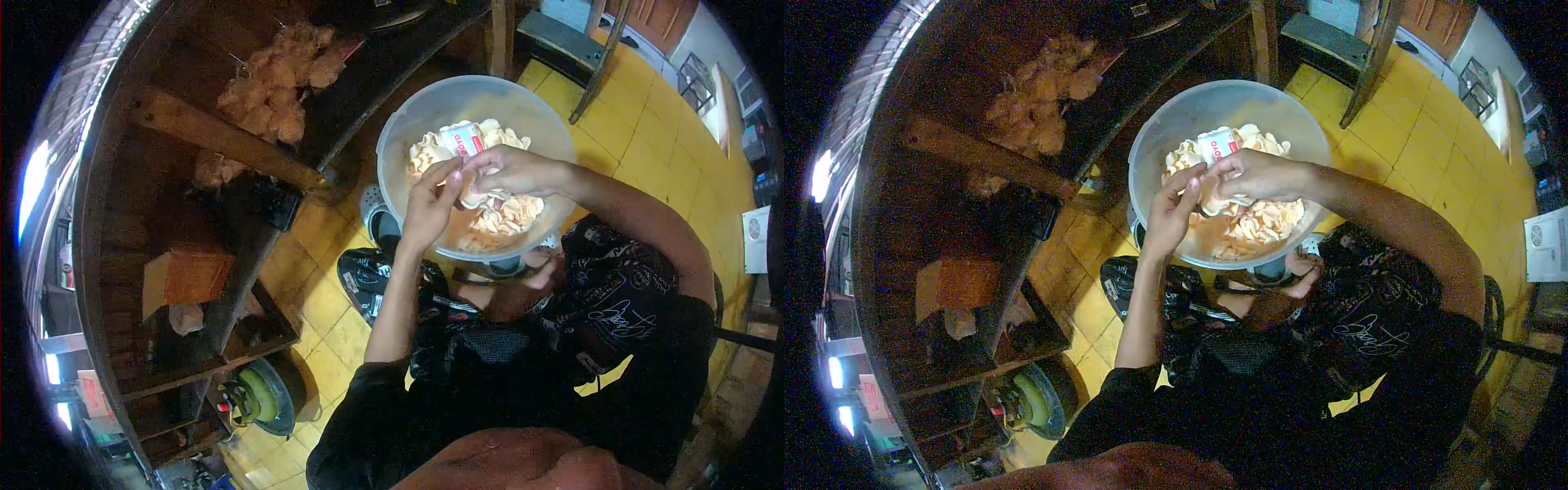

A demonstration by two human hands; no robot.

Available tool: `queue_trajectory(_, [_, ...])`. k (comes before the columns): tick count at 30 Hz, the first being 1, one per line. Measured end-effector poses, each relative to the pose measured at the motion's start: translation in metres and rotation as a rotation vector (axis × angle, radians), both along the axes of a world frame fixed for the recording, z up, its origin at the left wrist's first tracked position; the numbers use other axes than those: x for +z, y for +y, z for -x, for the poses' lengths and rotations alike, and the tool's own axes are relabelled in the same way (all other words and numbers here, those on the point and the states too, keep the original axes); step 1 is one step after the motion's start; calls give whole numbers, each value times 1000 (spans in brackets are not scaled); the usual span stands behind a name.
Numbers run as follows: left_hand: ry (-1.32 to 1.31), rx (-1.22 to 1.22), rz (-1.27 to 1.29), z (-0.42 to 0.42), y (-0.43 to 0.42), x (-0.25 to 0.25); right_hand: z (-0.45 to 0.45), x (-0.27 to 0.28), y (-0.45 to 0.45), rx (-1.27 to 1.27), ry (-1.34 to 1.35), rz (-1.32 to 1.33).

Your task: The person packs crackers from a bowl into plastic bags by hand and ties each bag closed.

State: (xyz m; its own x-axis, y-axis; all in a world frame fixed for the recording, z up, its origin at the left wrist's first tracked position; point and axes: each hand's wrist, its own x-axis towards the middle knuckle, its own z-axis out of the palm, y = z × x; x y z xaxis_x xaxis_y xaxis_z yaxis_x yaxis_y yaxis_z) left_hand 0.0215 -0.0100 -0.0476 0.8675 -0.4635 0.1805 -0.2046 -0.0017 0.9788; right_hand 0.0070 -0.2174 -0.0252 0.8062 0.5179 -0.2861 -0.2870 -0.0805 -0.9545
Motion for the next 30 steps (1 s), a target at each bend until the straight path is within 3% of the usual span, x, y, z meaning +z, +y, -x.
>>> queue_trajectory(3, [161, -10, 8, -3, 5, -2, -1, -1, 5, 2, -9, 147])
queue_trajectory(5, [152, 20, -19, -6, 8, -5, -2, -2, 8, -18, -230, 263])
queue_trajectory(9, [156, 66, -58, -6, 9, -6, -1, -14, 8, -143, -294, 266])
queue_trajectory(11, [145, 52, -64, -4, 8, -4, -4, -18, 7, -126, -418, 548])
queue_trajectory(13, [133, 37, -74, -2, 8, -3, -6, -21, 4, -122, -400, 540])
queue_trajectory(21, [-395, -126, -195, 4, 5, 13, -7, -5, 6, -132, -157, 612])
queue_trajectory(23, [-453, -100, -227, 3, 5, 9, -1, 5, 10, -189, 81, 287])
queue_trajectory(24, [-319, -59, -212, 2, 6, 4, -2, 4, 10, -188, 82, 288])
queue_trajectory(26, [-181, -16, -196, 0, 9, -7, -2, -1, 11, -287, 229, 14])
queue_trajectory(30, [-178, 90, -306, -2, 9, -10, -4, 4, 11, -250, 286, -148])
